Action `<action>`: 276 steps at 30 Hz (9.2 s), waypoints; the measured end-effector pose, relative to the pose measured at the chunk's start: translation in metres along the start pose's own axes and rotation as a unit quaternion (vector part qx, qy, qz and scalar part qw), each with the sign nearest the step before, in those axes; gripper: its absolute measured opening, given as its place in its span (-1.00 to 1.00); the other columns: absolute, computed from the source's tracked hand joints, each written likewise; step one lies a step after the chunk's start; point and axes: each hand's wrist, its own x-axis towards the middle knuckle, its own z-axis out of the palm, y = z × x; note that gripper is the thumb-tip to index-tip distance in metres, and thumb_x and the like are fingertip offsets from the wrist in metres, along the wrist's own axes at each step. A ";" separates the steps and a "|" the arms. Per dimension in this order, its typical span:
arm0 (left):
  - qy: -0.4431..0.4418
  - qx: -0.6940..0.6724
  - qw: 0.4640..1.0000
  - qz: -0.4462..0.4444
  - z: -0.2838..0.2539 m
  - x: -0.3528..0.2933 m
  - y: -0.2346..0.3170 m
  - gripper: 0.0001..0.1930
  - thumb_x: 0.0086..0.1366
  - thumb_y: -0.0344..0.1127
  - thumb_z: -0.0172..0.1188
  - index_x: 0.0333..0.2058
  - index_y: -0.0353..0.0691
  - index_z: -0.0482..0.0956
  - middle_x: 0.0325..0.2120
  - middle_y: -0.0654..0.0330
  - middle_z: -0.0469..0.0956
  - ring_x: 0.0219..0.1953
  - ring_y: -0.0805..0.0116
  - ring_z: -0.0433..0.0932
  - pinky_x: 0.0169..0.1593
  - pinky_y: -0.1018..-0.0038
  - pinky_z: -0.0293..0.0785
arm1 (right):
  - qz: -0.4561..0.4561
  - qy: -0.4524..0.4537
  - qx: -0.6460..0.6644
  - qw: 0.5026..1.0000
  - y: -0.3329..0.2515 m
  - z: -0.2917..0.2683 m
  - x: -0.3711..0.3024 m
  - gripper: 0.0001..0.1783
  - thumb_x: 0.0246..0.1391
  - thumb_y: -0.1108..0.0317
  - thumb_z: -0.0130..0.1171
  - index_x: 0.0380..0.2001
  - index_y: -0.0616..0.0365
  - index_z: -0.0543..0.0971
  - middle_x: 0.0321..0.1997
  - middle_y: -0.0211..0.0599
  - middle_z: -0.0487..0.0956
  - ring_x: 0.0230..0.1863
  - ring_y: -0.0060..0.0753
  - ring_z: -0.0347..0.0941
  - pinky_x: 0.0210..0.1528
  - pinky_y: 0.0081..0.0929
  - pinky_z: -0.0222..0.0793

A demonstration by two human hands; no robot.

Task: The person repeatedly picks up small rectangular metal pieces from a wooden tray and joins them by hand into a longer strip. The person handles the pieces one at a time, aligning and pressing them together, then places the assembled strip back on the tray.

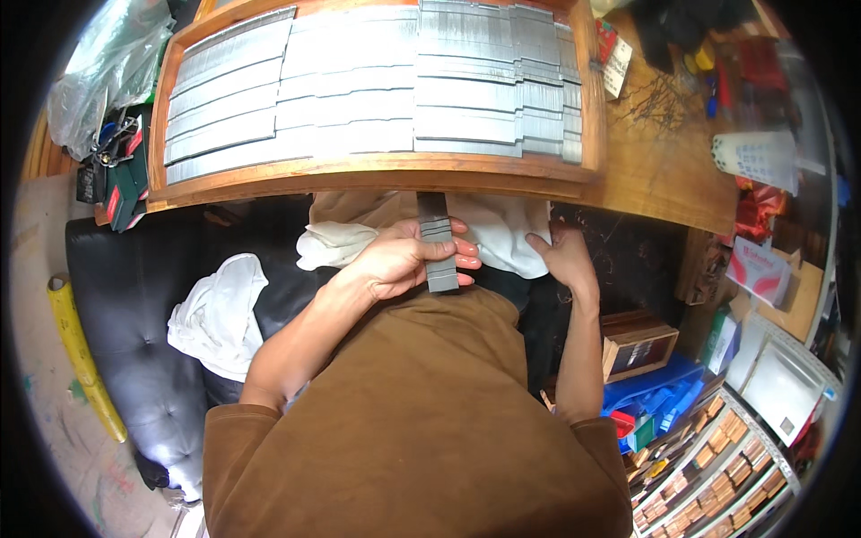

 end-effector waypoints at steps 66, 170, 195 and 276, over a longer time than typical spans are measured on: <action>-0.089 0.020 0.987 -0.135 0.011 0.007 -0.042 -0.76 0.38 -0.65 0.05 -0.02 -0.30 0.39 -0.28 -0.03 0.61 -0.20 0.03 0.68 -0.01 0.07 0.68 | -0.095 0.119 0.259 0.954 -0.087 0.061 0.011 -0.57 0.22 0.19 0.31 -0.03 0.34 0.59 -0.06 -0.08 0.68 -0.02 -0.28 0.57 0.05 -0.33 0.43; 0.080 0.293 0.944 0.132 0.032 -0.060 0.049 -0.80 0.39 -0.28 0.30 -0.13 -0.26 0.68 -0.32 0.21 0.74 -0.30 0.51 0.71 -0.32 0.61 0.57 | -0.062 -0.061 0.567 0.819 -0.195 0.047 -0.037 -0.86 0.23 0.50 0.27 -0.25 0.41 0.68 -0.47 -0.23 0.65 -0.54 -0.54 0.54 -0.51 -0.59 0.53; 0.076 0.285 0.945 0.142 0.034 -0.060 0.050 -0.81 0.38 -0.31 0.30 -0.14 -0.29 0.69 -0.32 0.16 0.75 -0.29 0.46 0.73 -0.30 0.58 0.61 | -0.050 -0.078 0.585 0.806 -0.194 0.048 -0.036 -0.84 0.24 0.46 0.25 -0.26 0.41 0.64 -0.46 -0.27 0.62 -0.53 -0.57 0.52 -0.52 -0.62 0.51; 0.081 0.280 0.947 0.134 0.034 -0.061 0.051 -0.78 0.32 -0.25 0.37 -0.15 -0.26 0.70 -0.33 0.20 0.74 -0.35 0.45 0.72 -0.39 0.62 0.53 | 0.004 -0.197 0.636 0.746 -0.181 0.041 -0.029 -0.76 0.24 0.36 0.33 -0.10 0.27 0.62 -0.38 -0.33 0.61 -0.48 -0.64 0.49 -0.55 -0.73 0.35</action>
